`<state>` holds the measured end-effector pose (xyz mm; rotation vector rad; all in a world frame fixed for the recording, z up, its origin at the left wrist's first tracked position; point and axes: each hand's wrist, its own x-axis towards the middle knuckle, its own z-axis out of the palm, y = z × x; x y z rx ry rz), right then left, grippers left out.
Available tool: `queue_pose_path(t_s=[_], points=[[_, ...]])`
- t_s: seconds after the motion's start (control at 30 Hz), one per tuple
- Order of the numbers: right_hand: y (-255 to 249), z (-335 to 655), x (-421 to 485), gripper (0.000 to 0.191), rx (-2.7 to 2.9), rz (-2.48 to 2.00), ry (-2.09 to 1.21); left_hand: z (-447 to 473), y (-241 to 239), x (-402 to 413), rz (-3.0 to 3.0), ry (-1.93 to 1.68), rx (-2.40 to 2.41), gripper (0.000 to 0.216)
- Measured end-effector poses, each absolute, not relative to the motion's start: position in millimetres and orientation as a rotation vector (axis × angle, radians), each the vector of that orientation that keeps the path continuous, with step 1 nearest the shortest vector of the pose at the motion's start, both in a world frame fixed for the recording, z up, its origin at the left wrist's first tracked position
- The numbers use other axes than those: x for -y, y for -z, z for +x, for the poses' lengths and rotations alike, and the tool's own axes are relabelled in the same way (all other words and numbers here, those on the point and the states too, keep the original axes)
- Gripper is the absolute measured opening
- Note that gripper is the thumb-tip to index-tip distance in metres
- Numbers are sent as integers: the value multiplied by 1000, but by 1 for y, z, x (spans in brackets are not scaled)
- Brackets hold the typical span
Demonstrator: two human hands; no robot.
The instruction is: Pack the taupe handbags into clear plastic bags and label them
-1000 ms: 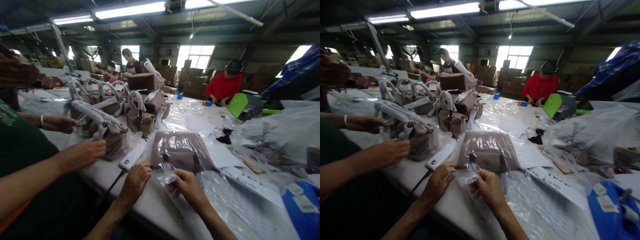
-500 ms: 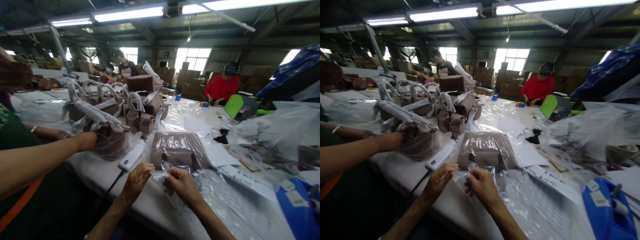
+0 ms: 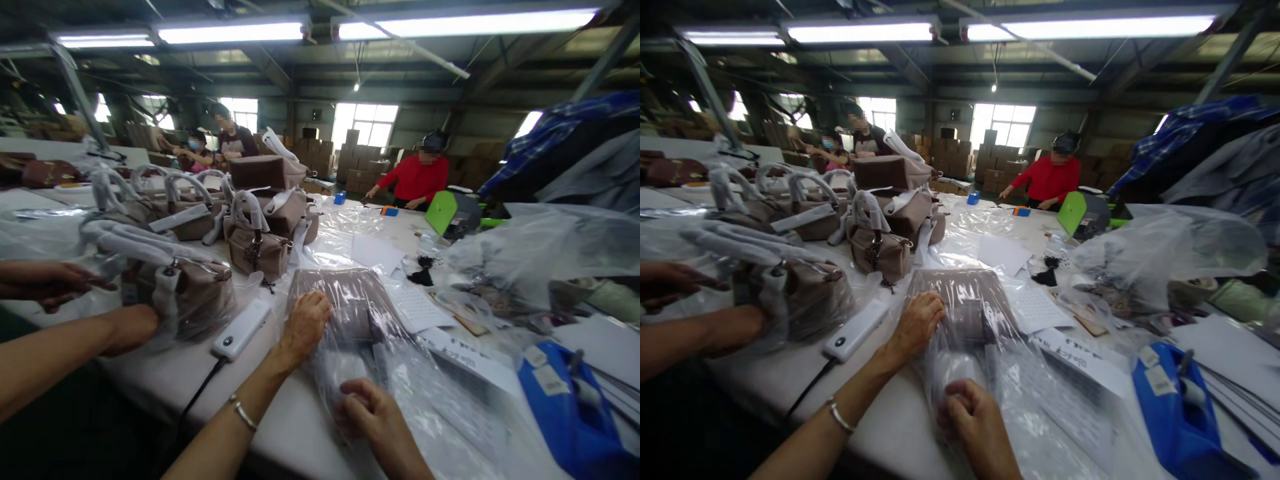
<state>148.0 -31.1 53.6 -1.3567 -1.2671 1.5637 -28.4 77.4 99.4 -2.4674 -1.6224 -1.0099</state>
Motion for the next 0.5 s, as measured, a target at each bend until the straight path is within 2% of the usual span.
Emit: queue_pose_path(t_s=[0.07, 0.17, 0.4, 0.43, 0.5], points=[[-53, 154, 37, 50, 1187, -1366, -1553, -26, -97, -85, -2499, 997, 1619, 13], [-73, 197, 52, 52, 1216, -1441, -1377, -29, -95, -89, -2552, 982, 1586, 16], [-152, 410, 81, 55, 789, -2006, -191, -40, -82, -105, -2556, 953, 1431, 24], [-153, 433, 79, 52, 774, -2052, -131, -40, -81, -107, -2554, 944, 1413, 25], [-144, 465, 70, 48, 779, -2082, -249, -39, -81, -108, -2540, 918, 1379, 26]])
